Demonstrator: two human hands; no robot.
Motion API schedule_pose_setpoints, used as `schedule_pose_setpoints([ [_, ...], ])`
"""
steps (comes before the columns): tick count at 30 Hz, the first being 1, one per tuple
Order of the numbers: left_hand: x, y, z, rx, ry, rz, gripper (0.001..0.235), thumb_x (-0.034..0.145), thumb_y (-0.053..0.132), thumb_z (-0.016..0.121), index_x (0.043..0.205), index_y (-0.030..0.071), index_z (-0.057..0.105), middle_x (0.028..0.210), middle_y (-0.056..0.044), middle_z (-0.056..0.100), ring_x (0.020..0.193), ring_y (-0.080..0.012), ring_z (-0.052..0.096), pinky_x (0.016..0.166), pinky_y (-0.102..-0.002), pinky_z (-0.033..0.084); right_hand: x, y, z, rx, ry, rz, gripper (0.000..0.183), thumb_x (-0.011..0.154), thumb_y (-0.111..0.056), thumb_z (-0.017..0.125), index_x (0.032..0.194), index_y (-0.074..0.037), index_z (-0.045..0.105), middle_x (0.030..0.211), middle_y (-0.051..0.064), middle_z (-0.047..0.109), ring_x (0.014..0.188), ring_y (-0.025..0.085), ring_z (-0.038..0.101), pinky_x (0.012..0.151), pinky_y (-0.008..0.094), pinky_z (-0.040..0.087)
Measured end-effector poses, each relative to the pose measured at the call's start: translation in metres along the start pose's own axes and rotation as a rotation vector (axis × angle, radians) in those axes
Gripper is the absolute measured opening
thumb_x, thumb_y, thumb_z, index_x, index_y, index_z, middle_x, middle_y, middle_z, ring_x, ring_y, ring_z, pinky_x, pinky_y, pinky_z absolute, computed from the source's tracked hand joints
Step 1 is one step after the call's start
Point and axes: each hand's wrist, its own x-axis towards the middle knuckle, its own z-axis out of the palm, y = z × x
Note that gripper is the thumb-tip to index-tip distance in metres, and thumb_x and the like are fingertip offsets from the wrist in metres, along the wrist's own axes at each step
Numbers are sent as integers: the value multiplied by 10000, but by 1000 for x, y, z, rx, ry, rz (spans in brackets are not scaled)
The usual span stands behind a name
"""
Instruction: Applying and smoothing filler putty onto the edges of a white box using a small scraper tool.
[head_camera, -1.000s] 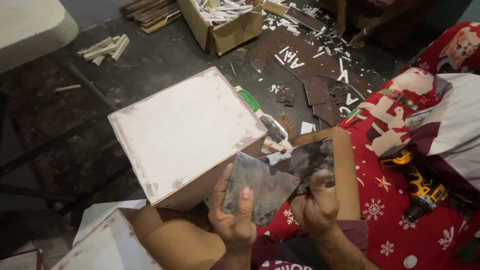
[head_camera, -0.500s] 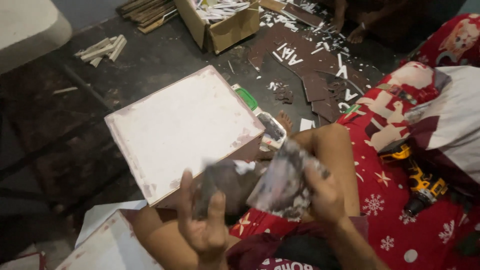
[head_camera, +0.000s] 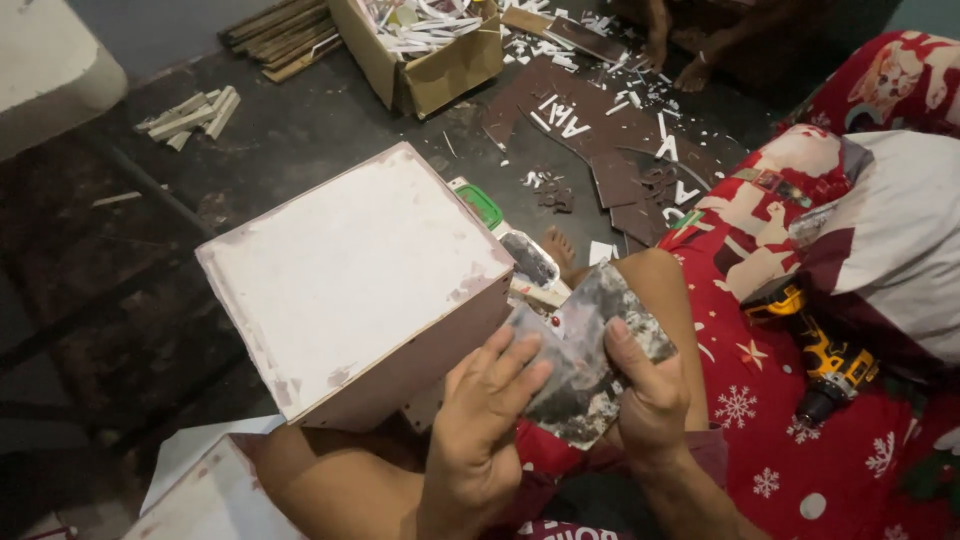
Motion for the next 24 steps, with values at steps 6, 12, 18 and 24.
schedule_pose_setpoints([
  [6, -6, -10, -10, 82, -58, -148, 710, 770, -104, 493, 1439, 121, 574, 1493, -131, 602, 1464, -390, 519, 1186, -530, 372, -1, 4, 0, 152, 70, -4, 185, 967, -206, 703, 890, -39, 683, 779, 77, 723, 724, 313, 767, 583, 377, 669],
  [12, 0, 8, -1, 451, 206, -166, 431, 913, -10, 669, 1334, 86, 655, 1388, -159, 681, 1197, -204, 707, 935, -377, 407, -15, 42, -42, -408, 273, -23, 482, 1051, -385, 556, 711, -43, 564, 520, 128, 679, 423, 291, 773, 217, 297, 558],
  [18, 3, 17, 26, 543, 255, -45, 445, 908, -12, 473, 1296, 71, 673, 1314, -93, 697, 992, -301, 612, 830, -427, 426, -27, 98, -74, -1449, 181, -1147, 399, 983, 39, 715, 1360, 124, 613, 589, -3, 584, 391, 206, 281, 828, 535, 506],
  [24, 0, 12, 35, 506, 178, -48, 560, 732, -42, 514, 1244, 66, 713, 1297, -38, 709, 983, -290, 577, 740, -435, 383, -22, 113, -98, -1457, 149, -1040, 504, 944, 86, 725, 1418, 128, 561, 980, 185, 708, 465, 241, 314, 545, 411, 398],
])
